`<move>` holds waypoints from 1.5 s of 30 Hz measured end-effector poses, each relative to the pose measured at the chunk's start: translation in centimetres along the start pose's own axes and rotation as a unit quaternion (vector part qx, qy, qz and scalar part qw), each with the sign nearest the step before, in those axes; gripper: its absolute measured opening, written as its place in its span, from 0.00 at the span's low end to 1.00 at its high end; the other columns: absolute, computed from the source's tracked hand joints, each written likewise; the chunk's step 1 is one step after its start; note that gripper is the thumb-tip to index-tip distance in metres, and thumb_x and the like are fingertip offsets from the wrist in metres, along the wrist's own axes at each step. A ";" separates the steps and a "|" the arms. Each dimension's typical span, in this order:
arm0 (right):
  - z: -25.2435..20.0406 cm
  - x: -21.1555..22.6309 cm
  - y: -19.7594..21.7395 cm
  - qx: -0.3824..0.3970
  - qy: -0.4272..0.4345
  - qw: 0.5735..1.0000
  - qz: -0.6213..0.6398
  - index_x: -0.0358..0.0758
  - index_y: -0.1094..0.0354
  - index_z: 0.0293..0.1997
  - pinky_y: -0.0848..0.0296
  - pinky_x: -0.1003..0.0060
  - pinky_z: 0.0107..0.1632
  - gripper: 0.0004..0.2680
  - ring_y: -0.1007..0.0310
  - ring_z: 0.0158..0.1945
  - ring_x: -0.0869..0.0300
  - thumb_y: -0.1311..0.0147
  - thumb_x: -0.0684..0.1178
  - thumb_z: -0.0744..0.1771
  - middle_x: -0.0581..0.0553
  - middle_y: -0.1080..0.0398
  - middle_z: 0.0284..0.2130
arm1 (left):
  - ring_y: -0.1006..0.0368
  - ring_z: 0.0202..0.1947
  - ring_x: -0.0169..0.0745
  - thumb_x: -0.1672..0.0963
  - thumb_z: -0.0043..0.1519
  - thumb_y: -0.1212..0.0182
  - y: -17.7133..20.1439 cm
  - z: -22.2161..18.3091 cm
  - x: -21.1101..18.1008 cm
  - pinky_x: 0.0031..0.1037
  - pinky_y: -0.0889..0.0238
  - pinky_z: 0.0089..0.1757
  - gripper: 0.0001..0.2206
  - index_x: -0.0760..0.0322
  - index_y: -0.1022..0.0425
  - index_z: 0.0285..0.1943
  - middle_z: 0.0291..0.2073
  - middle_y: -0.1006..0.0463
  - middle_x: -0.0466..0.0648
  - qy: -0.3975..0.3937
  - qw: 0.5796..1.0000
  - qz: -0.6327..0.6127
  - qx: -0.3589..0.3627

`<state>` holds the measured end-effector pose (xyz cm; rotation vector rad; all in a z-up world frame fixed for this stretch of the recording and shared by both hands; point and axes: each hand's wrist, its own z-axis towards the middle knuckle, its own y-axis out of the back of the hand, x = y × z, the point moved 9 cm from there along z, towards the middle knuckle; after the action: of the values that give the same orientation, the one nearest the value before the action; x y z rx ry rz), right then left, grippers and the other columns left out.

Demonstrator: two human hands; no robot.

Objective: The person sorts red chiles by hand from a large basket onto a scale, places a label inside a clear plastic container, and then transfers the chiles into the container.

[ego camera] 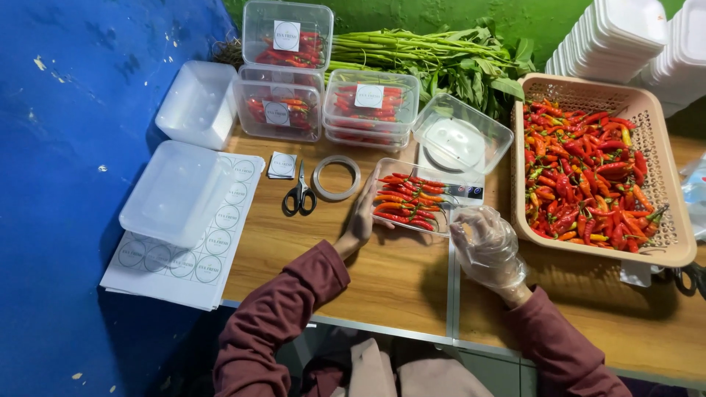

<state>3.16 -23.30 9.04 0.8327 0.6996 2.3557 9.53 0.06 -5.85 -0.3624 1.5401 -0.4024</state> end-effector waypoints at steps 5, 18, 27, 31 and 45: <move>0.4 3.0 -3.1 0.087 0.139 0.976 -0.143 0.58 0.29 0.54 0.27 0.60 0.50 0.15 0.26 0.52 0.58 0.42 0.62 0.63 0.57 0.26 0.47 | 0.21 0.44 0.68 0.45 0.69 0.60 -2.2 -1.5 -2.9 0.36 0.21 0.24 0.30 0.44 0.59 0.82 0.58 0.29 0.72 0.007 1.000 0.009 0.003; 2.7 5.7 2.3 -0.020 -0.060 0.996 -0.065 0.28 0.28 0.49 0.43 0.78 0.65 0.12 0.32 0.52 0.55 0.57 0.47 0.72 0.43 0.29 0.43 | 0.20 0.43 0.68 0.43 0.70 0.58 -0.3 0.0 -0.3 0.39 0.20 0.24 0.31 0.43 0.59 0.81 0.56 0.28 0.71 0.028 0.999 -0.039 0.004; -7.5 -13.8 -4.8 0.054 -0.406 0.911 -0.051 0.48 0.34 0.27 0.31 0.62 0.29 0.15 0.26 0.28 0.53 0.44 0.63 0.69 0.47 0.30 0.20 | 0.20 0.46 0.50 0.43 0.69 0.61 -0.4 -0.2 -0.7 0.24 0.21 0.27 0.31 0.44 0.59 0.82 0.55 0.27 0.62 0.044 0.999 -0.020 -0.003; -8.4 -14.4 -5.6 0.037 -0.353 0.932 -0.070 0.47 0.33 0.27 0.30 0.62 0.31 0.14 0.25 0.28 0.52 0.42 0.62 0.68 0.45 0.30 0.20 | 0.21 0.47 0.57 0.41 0.68 0.61 0.5 0.4 0.7 0.29 0.20 0.26 0.30 0.37 0.57 0.81 0.56 0.27 0.64 0.053 0.997 -0.052 0.005; -6.2 -17.3 -9.6 -0.004 -0.134 0.979 -0.151 0.41 0.26 0.29 0.26 0.62 0.39 0.12 0.24 0.29 0.46 0.36 0.58 0.67 0.40 0.31 0.19 | 0.20 0.46 0.53 0.40 0.66 0.57 1.3 0.8 1.9 0.34 0.19 0.26 0.30 0.30 0.54 0.80 0.54 0.25 0.59 0.084 0.995 -0.060 -0.013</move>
<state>13.40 -29.10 -8.07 0.9461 0.6502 1.9310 10.36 0.23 -8.15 -0.4529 1.6930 -0.5180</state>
